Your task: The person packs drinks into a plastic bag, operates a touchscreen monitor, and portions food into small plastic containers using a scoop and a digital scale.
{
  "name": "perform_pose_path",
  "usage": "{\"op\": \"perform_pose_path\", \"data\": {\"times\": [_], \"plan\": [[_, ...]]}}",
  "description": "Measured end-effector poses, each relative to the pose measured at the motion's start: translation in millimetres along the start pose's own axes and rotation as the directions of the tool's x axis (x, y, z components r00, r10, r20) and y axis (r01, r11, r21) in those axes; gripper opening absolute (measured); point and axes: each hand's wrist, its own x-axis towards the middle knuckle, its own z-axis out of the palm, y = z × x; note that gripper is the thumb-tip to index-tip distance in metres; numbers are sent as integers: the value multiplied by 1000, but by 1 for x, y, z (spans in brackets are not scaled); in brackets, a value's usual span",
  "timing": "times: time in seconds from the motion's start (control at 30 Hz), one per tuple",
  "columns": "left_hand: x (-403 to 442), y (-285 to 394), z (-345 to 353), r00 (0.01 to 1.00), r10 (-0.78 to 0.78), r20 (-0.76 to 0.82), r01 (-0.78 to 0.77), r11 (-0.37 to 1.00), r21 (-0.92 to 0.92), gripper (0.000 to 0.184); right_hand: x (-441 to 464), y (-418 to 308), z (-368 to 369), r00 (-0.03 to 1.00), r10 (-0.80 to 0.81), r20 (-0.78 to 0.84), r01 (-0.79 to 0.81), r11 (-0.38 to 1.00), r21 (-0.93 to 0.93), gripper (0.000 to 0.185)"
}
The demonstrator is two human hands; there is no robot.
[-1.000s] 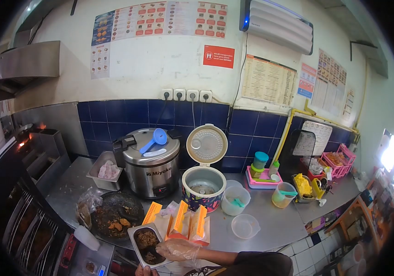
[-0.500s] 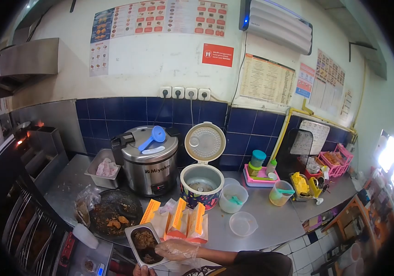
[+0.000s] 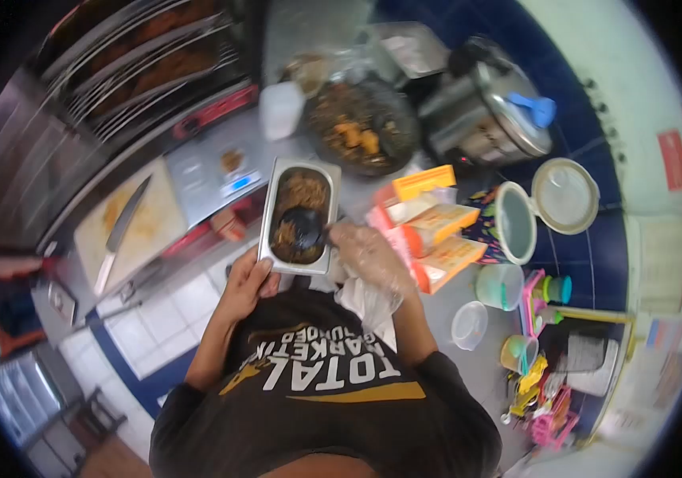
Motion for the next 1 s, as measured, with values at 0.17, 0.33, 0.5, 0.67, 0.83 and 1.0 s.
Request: {"op": "perform_pose_path", "data": {"times": [0.17,0.33,0.5,0.67,0.83,1.0], "plan": [[-40,28,-61,994,18,-110,-25,998,-62,26,47,-37,67,999,40,-15,-39,996,80,36],[-72,41,-129,957,40,-287,-43,999,-4,30,105,-50,104,998,11,-55,-1,985,172,35],[-97,52,-181,922,108,-372,-106,994,27,30,207,-20,106,823,-527,-213,340,757,-558,38],[-107,63,-206,899,104,-426,-106,994,20,27,256,16,123,715,-695,75,108,3,-994,51],[-108,60,-215,877,121,-466,-147,989,-19,32,247,17,123,724,-680,113,80,-80,-994,62],[-104,63,-220,898,85,-431,-125,990,-65,29,236,11,112,772,-635,40,13,-48,-999,88]]}}
